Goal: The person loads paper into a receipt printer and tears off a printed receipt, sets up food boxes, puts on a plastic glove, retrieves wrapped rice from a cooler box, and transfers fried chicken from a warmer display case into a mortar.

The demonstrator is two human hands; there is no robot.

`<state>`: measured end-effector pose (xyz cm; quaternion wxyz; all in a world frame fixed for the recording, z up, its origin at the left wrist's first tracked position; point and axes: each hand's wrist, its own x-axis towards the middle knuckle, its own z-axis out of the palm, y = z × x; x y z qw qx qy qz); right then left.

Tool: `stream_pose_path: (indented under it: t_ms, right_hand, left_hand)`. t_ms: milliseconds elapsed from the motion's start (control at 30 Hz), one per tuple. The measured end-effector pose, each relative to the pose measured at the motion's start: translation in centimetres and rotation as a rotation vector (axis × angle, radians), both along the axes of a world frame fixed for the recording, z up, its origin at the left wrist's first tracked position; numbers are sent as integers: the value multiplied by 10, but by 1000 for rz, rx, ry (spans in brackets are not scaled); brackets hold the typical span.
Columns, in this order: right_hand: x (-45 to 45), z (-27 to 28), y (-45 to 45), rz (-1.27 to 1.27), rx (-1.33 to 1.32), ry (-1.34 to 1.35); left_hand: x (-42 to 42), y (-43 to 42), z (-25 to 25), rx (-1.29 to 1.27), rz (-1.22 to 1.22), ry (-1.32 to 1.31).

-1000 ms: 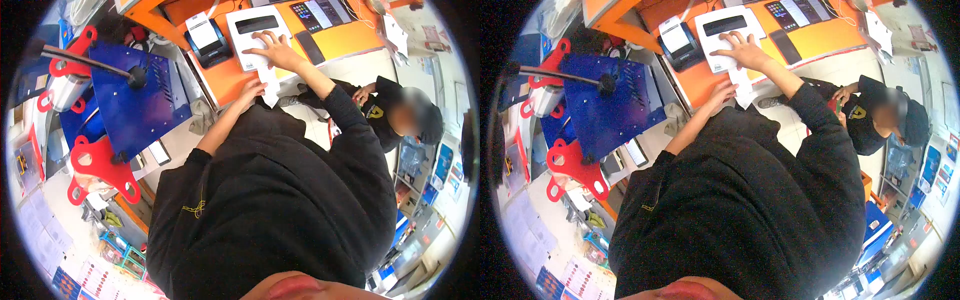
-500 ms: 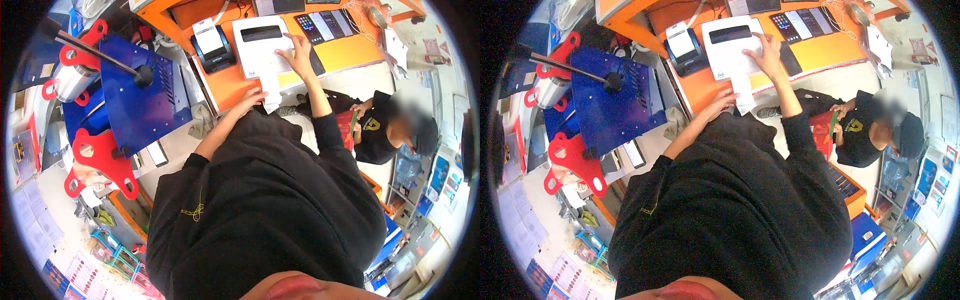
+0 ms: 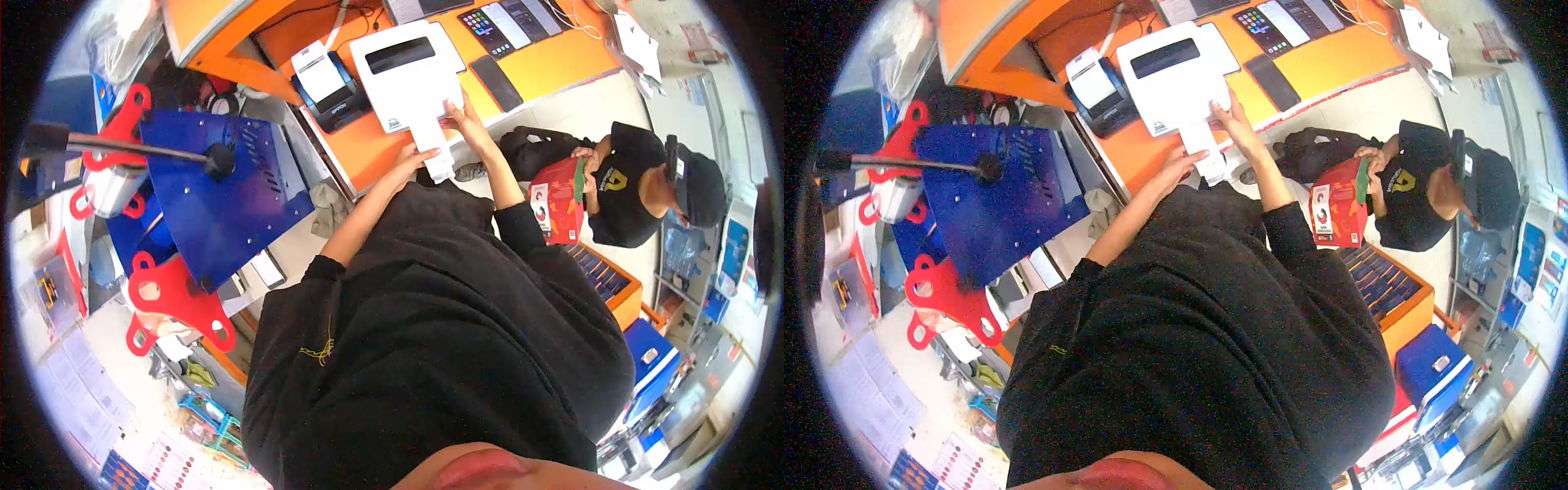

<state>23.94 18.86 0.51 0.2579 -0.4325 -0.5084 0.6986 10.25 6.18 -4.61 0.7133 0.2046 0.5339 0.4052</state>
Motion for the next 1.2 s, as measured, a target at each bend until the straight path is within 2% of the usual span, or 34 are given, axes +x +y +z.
stream_pose_path:
  t_ms: [67, 133, 300, 333, 367, 433, 500, 633, 700, 833, 900, 933, 1033, 1133, 1200]
  right_hand:
    - [0, -9, 4, 19, 68, 8]
    - [-4, 4, 2, -9, 171, -10]
    - [-14, -33, 17, -65, 136, -15]
    - [-16, -43, 23, -60, 146, -19]
    - [-16, -54, 22, -61, 153, -28]
    - [-19, -39, 18, -110, 207, -15]
    - [-27, -38, 18, -140, 257, -105]
    - [-60, -72, 21, -342, 536, -180]
    - [-67, -63, 18, -404, 388, -70]
    - [-69, -57, 9, -522, 409, -20]
    - [-67, -49, -1, -608, 398, -17]
    - [-63, -42, -13, -589, 272, -94]
    - [-54, -35, -48, -656, 175, -252]
    - [-38, -33, -80, -658, 165, -277]
    - [-22, -33, -103, -593, 161, -419]
  left_hand:
    - [6, 2, -18, 52, 76, -34]
    - [10, 9, -14, 69, 117, -24]
    - [6, 14, -17, -38, 136, 38]
    - [8, 16, -4, -36, 199, -25]
    - [1, 20, -8, -29, 172, 8]
    - [-12, 30, -7, 151, 142, 161]
    - [-39, 35, -40, 0, 113, 268]
    - [-42, 51, -12, 117, 99, 109]
    - [-47, 59, -10, 106, 72, 55]
    - [-40, 60, 3, -7, 124, -15]
    - [-39, 63, -7, 1, 124, -65]
    - [-41, 63, -13, -30, 146, -79]
    - [-51, 65, -39, -89, 150, -32]
    - [-38, 55, -39, -60, 156, 111]
    - [-25, 53, -33, -17, 167, 196]
